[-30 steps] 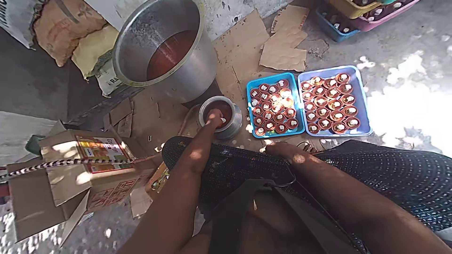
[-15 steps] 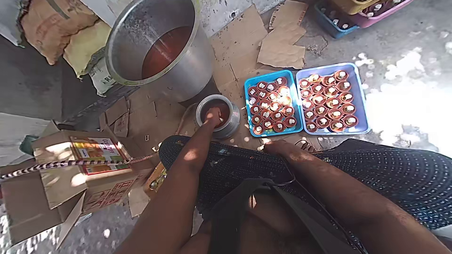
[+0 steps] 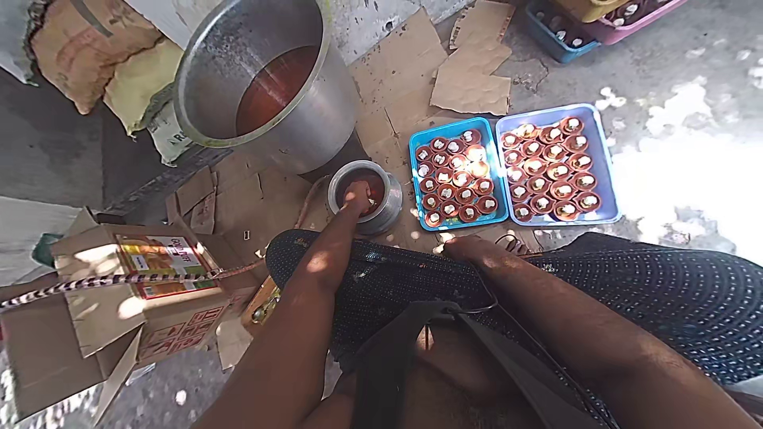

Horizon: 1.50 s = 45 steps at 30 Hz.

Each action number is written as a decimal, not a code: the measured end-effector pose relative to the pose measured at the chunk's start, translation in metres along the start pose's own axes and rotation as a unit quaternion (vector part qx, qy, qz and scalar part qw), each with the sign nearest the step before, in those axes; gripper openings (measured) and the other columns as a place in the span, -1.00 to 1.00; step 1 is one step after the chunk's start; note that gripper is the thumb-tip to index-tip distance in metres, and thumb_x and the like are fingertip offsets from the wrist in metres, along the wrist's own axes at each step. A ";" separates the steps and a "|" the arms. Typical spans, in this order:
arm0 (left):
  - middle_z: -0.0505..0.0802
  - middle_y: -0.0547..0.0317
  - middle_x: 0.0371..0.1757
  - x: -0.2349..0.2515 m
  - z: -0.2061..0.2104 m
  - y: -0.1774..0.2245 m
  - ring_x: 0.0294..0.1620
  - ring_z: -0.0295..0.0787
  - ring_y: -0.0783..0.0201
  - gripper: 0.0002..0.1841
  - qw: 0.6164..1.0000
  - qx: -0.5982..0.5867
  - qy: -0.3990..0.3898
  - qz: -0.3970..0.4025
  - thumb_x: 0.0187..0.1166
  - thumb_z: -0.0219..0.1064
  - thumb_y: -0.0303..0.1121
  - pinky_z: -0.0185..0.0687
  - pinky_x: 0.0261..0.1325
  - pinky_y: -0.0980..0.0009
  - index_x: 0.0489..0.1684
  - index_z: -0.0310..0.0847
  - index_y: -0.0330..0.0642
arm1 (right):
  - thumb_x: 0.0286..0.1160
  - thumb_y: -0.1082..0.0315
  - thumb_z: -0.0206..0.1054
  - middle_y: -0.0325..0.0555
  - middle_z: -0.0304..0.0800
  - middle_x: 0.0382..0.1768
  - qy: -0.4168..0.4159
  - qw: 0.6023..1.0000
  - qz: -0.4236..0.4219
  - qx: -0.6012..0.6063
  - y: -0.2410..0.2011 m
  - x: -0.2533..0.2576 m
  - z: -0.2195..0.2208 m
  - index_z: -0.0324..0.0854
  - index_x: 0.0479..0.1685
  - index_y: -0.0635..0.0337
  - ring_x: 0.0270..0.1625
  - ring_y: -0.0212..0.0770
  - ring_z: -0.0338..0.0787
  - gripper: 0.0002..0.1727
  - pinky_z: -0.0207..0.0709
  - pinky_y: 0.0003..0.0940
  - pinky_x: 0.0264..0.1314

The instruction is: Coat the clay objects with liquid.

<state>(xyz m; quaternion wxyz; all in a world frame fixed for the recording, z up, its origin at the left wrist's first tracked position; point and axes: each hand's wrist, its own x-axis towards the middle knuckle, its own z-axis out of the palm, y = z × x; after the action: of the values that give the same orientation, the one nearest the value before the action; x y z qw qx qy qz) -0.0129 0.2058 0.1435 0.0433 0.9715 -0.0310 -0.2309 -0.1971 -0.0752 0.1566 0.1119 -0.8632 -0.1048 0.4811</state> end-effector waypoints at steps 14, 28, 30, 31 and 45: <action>0.89 -0.16 0.04 -0.002 -0.020 -0.007 0.19 0.82 -0.14 -0.60 0.987 -0.135 0.087 -0.005 0.31 0.61 -0.35 0.67 0.31 -0.23 0.10 0.72 -0.27 | 0.77 0.16 0.10 0.36 0.77 0.21 0.007 1.000 0.017 -0.009 -0.002 -0.002 0.001 0.67 0.17 0.28 0.32 0.43 0.74 -0.61 0.52 0.56 0.23; 0.87 -0.14 0.14 0.005 0.002 -0.005 0.29 0.79 -0.19 -0.57 1.000 -0.013 -0.004 -0.003 0.19 0.66 -0.42 0.69 0.28 -0.29 0.08 0.75 -0.18 | 0.80 0.15 0.07 0.41 0.75 0.24 0.004 1.000 0.012 -0.012 -0.001 -0.003 0.000 0.66 0.20 0.31 0.34 0.47 0.72 -0.58 0.48 0.61 0.23; 0.85 -0.15 0.18 0.005 0.003 -0.004 0.32 0.77 -0.19 -0.57 1.000 -0.005 -0.008 -0.008 0.21 0.66 -0.40 0.68 0.30 -0.28 0.10 0.74 -0.17 | 0.80 0.14 0.06 0.40 0.75 0.24 0.008 1.000 0.015 -0.002 0.000 -0.003 0.001 0.66 0.21 0.28 0.35 0.46 0.72 -0.58 0.48 0.60 0.23; 0.86 -0.16 0.19 0.005 0.003 -0.004 0.32 0.77 -0.19 -0.57 1.000 -0.001 -0.009 -0.009 0.21 0.66 -0.39 0.69 0.30 -0.28 0.10 0.75 -0.17 | 0.79 0.14 0.07 0.39 0.76 0.23 0.007 1.000 0.016 -0.001 0.000 -0.002 0.001 0.67 0.20 0.28 0.34 0.46 0.72 -0.59 0.48 0.60 0.23; 0.84 -0.20 0.21 0.004 0.002 -0.002 0.32 0.77 -0.21 -0.64 1.000 0.013 -0.014 -0.013 0.28 0.59 -0.40 0.69 0.26 -0.31 0.07 0.76 -0.17 | 0.82 0.05 0.03 0.39 0.75 0.25 0.016 0.999 0.030 0.023 -0.002 -0.010 -0.001 0.67 0.23 0.28 0.37 0.45 0.71 -0.51 0.48 0.59 0.26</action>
<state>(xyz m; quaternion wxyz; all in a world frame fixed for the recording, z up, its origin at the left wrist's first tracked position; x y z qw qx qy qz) -0.0105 0.2069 0.1399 0.0271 0.9690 -0.0220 -0.2444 -0.2014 -0.0762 0.1664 0.1187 -0.8708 -0.0656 0.4725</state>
